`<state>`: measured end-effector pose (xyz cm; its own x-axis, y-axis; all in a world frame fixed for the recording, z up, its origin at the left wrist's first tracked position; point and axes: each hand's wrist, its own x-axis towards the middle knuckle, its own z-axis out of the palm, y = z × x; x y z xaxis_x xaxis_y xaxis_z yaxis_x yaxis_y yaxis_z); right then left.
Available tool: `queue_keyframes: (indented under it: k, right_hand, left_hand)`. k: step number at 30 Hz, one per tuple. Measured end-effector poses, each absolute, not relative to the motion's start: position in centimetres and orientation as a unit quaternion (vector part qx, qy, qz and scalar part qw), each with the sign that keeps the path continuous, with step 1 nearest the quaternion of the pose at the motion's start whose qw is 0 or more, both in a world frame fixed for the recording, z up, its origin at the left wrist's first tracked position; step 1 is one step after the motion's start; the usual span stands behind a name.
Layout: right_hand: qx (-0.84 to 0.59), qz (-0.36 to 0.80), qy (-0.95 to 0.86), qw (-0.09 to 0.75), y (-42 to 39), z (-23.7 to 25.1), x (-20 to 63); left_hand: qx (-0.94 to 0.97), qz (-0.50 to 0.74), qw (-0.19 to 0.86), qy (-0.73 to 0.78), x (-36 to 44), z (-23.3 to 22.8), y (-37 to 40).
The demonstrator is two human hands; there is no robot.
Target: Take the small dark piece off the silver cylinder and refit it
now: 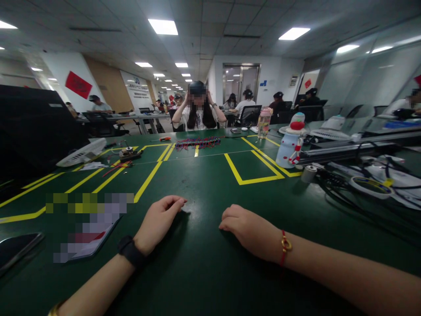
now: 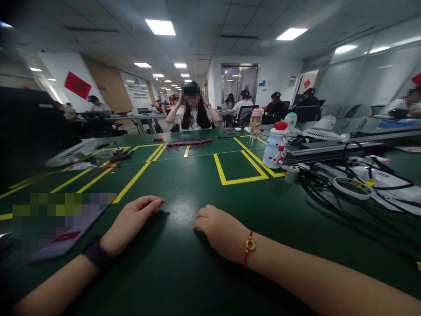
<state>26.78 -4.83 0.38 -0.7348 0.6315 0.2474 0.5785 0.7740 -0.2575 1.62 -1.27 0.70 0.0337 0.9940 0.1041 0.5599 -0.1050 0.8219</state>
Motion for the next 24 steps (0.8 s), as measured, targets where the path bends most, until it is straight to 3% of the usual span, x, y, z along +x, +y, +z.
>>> queue_keyframes:
  k: [4,8,15,17,21,24]
  right_hand:
    - [-0.402,0.093,-0.878,0.242,-3.1,1.7,29.1]
    - [-0.534,0.013,-0.786,0.310,-0.7,4.5,33.1]
    - [-0.698,-0.065,-0.618,0.356,2.6,7.0,43.6]
    - [-0.733,-0.075,-0.594,0.323,3.0,7.3,46.6]
    - [-0.816,-0.070,-0.550,0.163,3.4,7.2,51.5]
    - [-0.824,-0.048,-0.549,0.131,3.7,6.7,53.2]
  left_hand:
    - [0.648,0.358,0.313,0.596,1.6,0.9,-1.4]
    - [0.645,0.363,0.318,0.593,1.6,0.9,-1.4]
    - [0.644,0.361,0.321,0.594,1.7,1.0,-1.4]
    - [0.644,0.361,0.320,0.594,1.7,1.0,-1.4]
    - [0.648,0.357,0.313,0.595,1.8,1.1,-1.5]
    - [0.649,0.359,0.313,0.594,1.8,0.9,-1.5]
